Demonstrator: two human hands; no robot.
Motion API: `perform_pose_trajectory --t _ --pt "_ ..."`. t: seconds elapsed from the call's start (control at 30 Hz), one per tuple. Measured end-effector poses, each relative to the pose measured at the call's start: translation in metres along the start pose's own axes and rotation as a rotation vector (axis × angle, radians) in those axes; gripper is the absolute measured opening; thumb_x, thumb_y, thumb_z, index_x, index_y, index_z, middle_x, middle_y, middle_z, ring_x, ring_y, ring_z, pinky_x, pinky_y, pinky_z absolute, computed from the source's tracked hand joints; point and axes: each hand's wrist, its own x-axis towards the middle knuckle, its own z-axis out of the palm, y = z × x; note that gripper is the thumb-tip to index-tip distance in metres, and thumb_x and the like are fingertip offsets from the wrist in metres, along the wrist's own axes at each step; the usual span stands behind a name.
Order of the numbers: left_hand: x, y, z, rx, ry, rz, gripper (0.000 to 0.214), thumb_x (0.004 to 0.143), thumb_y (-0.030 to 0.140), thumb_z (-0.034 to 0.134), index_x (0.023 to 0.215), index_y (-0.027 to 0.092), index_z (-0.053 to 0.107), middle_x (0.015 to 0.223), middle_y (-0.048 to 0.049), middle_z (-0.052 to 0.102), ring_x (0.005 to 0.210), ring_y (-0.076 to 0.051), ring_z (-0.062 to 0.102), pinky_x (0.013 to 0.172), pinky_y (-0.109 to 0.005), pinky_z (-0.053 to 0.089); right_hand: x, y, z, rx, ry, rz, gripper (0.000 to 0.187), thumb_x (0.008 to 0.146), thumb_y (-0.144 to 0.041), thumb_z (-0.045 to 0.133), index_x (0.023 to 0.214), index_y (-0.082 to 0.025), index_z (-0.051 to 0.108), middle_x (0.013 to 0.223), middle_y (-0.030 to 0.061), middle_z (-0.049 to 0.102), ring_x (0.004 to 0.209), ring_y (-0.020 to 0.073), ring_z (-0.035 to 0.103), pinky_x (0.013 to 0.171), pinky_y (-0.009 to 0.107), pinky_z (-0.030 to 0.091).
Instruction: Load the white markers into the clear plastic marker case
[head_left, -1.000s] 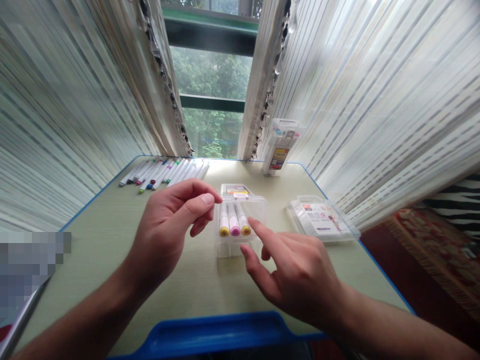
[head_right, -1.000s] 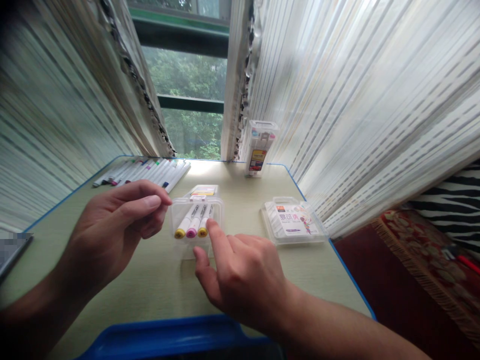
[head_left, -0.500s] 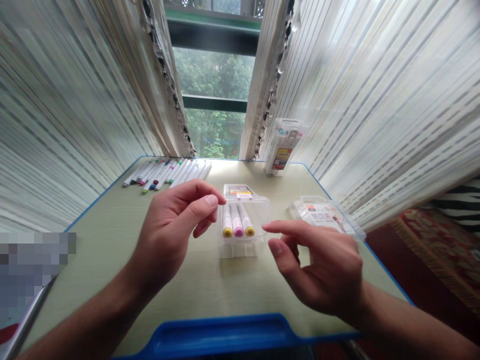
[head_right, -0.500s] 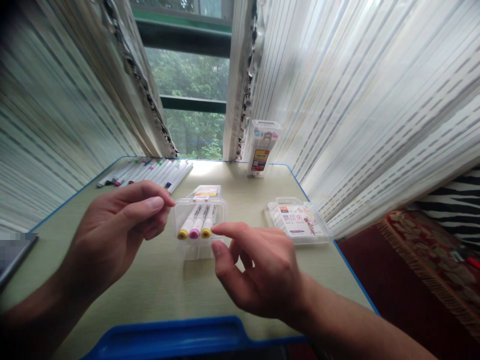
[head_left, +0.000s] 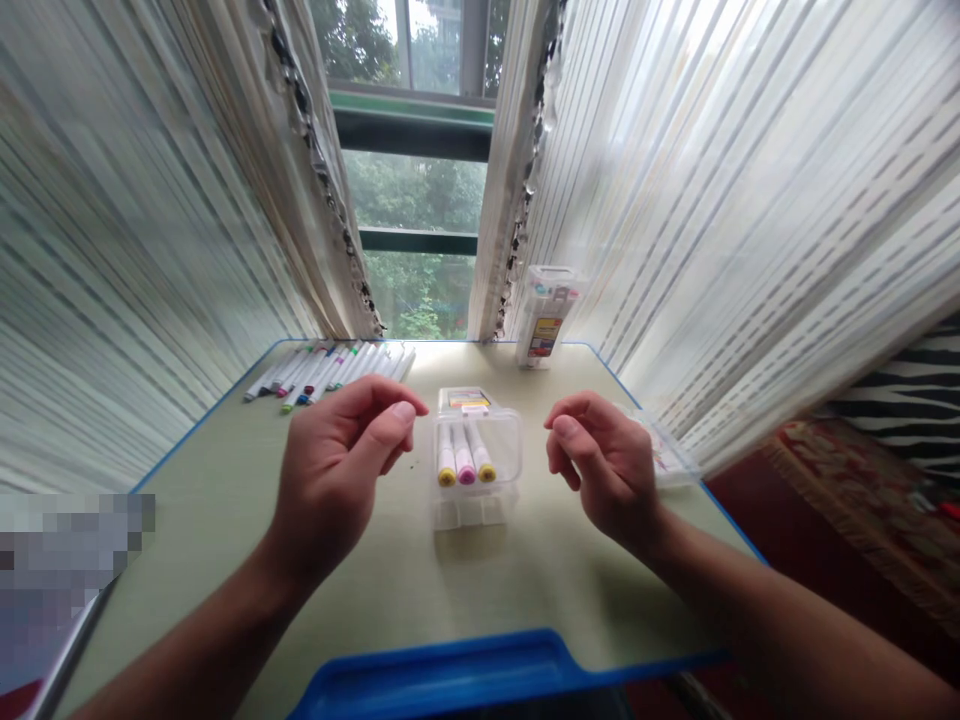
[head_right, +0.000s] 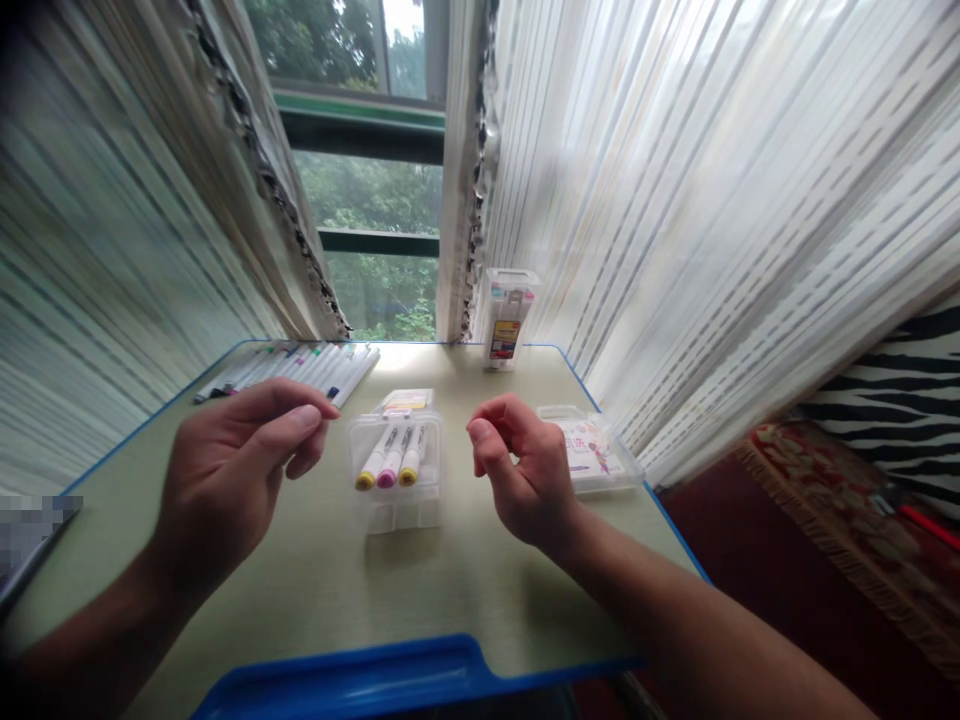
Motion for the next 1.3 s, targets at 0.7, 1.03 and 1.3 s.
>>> perform_pose_trajectory --t 0.7,1.03,1.3 --pt "0.04 -0.058 -0.022 0.888 -0.012 -0.071 0.033 0.086 0.034 0.059 0.102 0.016 0.082 0.112 -0.0119 0.072 0.073 -0.021 0.066 0.087 -0.038 0.055 0.006 0.0 0.0 -0.159 -0.062 -0.094 0.018 0.101 -0.028 0.055 0.088 -0.019 0.064 0.056 -0.0048 0.058 0.045 0.0104 0.052 0.046 0.022 0.039" --pt "0.046 -0.075 -0.029 1.056 -0.167 -0.157 0.031 0.101 0.033 0.069 0.127 0.016 0.069 0.134 -0.0119 0.068 0.12 -0.028 0.068 0.102 -0.051 0.058 0.005 -0.006 -0.003 -0.272 -0.086 -0.209 0.021 0.1 -0.025 0.056 0.083 -0.018 0.067 0.055 -0.0047 0.057 0.046 0.0112 0.054 0.049 0.024 0.04" --pt "0.049 -0.076 -0.029 1.135 -0.234 -0.215 0.033 0.102 0.036 0.068 0.129 0.018 0.068 0.137 -0.0116 0.067 0.119 -0.028 0.068 0.101 -0.05 0.059 0.005 -0.009 -0.003 -0.317 -0.103 -0.245 0.021 0.098 -0.024 0.058 0.081 -0.019 0.068 0.053 -0.0044 0.059 0.045 0.0111 0.054 0.048 0.023 0.04"
